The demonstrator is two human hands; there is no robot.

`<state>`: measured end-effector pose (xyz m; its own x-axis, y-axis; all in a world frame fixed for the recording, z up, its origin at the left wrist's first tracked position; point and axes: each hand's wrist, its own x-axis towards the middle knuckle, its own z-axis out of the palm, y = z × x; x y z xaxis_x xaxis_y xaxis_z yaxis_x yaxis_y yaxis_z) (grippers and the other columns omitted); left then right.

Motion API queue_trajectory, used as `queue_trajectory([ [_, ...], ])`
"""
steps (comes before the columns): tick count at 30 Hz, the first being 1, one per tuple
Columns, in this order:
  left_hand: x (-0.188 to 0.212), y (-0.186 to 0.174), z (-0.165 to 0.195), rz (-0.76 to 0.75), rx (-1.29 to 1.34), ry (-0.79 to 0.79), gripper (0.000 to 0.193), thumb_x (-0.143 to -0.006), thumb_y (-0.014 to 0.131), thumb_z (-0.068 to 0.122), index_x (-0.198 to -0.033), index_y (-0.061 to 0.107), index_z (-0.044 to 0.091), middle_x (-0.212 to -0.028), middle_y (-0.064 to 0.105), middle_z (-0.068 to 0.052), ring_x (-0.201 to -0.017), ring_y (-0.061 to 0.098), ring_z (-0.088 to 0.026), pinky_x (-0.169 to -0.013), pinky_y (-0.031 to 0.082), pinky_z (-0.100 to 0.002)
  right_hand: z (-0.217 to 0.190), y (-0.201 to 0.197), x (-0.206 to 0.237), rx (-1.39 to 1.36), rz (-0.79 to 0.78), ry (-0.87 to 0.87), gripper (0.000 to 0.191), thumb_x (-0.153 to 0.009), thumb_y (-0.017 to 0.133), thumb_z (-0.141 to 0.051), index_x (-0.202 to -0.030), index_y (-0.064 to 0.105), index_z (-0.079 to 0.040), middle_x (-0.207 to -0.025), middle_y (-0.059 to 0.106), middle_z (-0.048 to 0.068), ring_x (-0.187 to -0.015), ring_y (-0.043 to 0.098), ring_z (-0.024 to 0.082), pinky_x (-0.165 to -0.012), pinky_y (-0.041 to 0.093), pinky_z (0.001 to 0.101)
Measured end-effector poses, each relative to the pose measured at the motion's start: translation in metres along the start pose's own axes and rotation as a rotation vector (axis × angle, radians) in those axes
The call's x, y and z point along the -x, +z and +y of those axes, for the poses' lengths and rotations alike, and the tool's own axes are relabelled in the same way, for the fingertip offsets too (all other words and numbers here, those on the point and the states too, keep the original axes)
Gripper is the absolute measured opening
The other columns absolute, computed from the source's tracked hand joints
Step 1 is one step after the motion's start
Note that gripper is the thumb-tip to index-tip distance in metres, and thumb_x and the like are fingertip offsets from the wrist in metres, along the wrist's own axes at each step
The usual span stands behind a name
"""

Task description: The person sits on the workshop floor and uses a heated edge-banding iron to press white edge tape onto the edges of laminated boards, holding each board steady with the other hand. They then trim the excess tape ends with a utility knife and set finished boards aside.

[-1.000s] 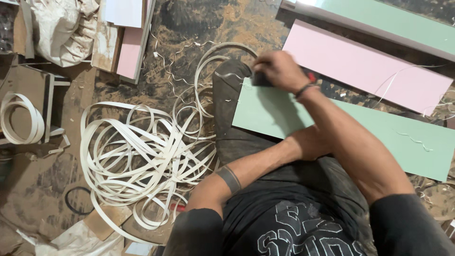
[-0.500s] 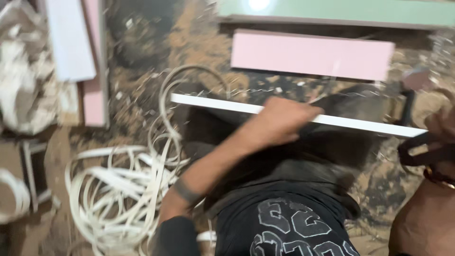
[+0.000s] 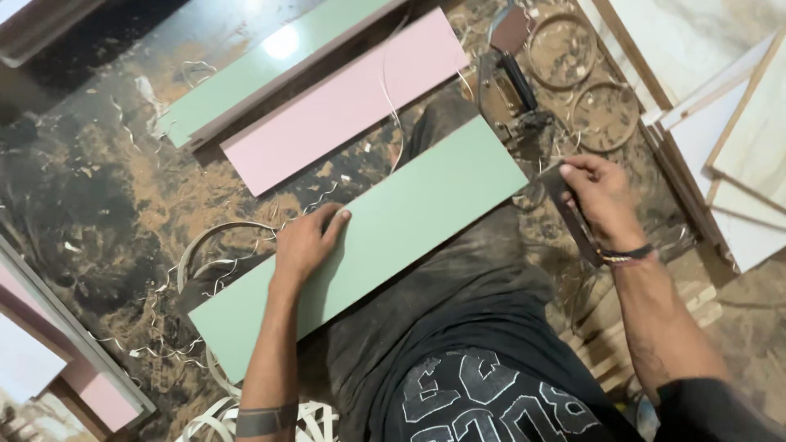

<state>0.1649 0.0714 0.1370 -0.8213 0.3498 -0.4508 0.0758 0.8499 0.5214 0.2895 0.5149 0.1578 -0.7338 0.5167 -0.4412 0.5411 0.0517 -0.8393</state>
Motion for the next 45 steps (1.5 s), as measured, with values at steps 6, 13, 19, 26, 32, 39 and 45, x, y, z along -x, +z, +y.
queue_trajectory([
  [6, 0.011, 0.014, 0.015, 0.257, -0.095, 0.124, 0.036, -0.102, 0.053, 0.042, -0.107, 0.071, 0.011, -0.092, 0.074, -0.014, -0.086, 0.070, -0.037, -0.073, 0.052, -0.050, 0.001, 0.015, 0.003, 0.416, -0.051, -0.094, 0.025, -0.094, 0.069, -0.017, -0.115, 0.077, -0.006, -0.082, 0.075, 0.009, -0.060, 0.064, 0.013, -0.056, 0.049, 0.0293],
  [13, 0.011, 0.019, 0.016, 0.362, -0.121, 0.213, 0.029, -0.102, 0.057, 0.035, -0.108, 0.072, 0.010, -0.085, 0.071, -0.014, -0.078, 0.069, -0.036, -0.069, 0.052, -0.048, -0.014, 0.022, -0.002, 0.713, -0.072, -0.305, 0.024, -0.092, 0.067, -0.023, -0.110, 0.079, -0.011, -0.096, 0.077, 0.012, -0.085, 0.073, 0.029, -0.075, 0.054, 0.0390],
  [19, 0.002, 0.016, 0.011, 0.319, -0.106, 0.230, 0.028, -0.103, 0.057, 0.033, -0.108, 0.071, 0.009, -0.081, 0.070, -0.015, -0.075, 0.068, -0.036, -0.069, 0.052, -0.049, -0.015, 0.035, -0.019, 0.811, -0.079, -0.405, 0.021, -0.093, 0.065, -0.020, -0.104, 0.080, -0.011, -0.094, 0.076, 0.014, -0.086, 0.072, 0.034, -0.077, 0.054, 0.0429],
  [26, 0.001, 0.017, 0.008, 0.318, -0.098, 0.267, 0.027, -0.103, 0.056, 0.032, -0.104, 0.069, 0.008, -0.078, 0.068, -0.015, -0.072, 0.067, -0.037, -0.067, 0.051, -0.050, -0.023, 0.055, -0.041, 0.896, -0.096, -0.470, 0.018, -0.093, 0.067, -0.022, -0.102, 0.081, -0.014, -0.092, 0.076, 0.013, -0.084, 0.072, 0.035, -0.074, 0.054, 0.0453],
  [32, 0.002, 0.017, 0.006, 0.319, -0.082, 0.249, 0.026, -0.103, 0.058, 0.032, -0.103, 0.069, 0.008, -0.076, 0.067, -0.015, -0.071, 0.066, -0.037, -0.067, 0.051, -0.050, -0.039, 0.087, -0.110, 0.958, -0.182, -0.535, 0.017, -0.095, 0.069, -0.023, -0.103, 0.080, -0.014, -0.092, 0.076, 0.013, -0.085, 0.072, 0.035, -0.077, 0.054, 0.0453],
  [39, 0.009, 0.008, -0.006, 0.385, -0.043, 0.236, 0.026, -0.101, 0.060, 0.032, -0.101, 0.070, 0.008, -0.090, 0.069, -0.014, -0.082, 0.065, -0.037, -0.073, 0.049, -0.051, -0.044, 0.070, -0.125, 0.532, -0.331, -0.451, 0.024, -0.102, 0.065, -0.019, -0.115, 0.074, -0.001, -0.098, 0.074, 0.009, -0.088, 0.065, 0.017, -0.079, 0.052, 0.0335],
  [45, 0.096, -0.006, -0.091, 0.647, -0.327, -0.013, 0.032, -0.103, 0.057, 0.027, -0.127, 0.064, 0.008, -0.124, 0.067, -0.012, -0.121, 0.059, -0.031, -0.107, 0.042, -0.053, -0.008, 0.061, -0.081, 0.302, -0.229, -0.062, 0.026, -0.105, 0.065, -0.025, -0.120, 0.072, -0.006, -0.103, 0.067, -0.003, -0.090, 0.061, 0.009, -0.075, 0.050, 0.0270],
])
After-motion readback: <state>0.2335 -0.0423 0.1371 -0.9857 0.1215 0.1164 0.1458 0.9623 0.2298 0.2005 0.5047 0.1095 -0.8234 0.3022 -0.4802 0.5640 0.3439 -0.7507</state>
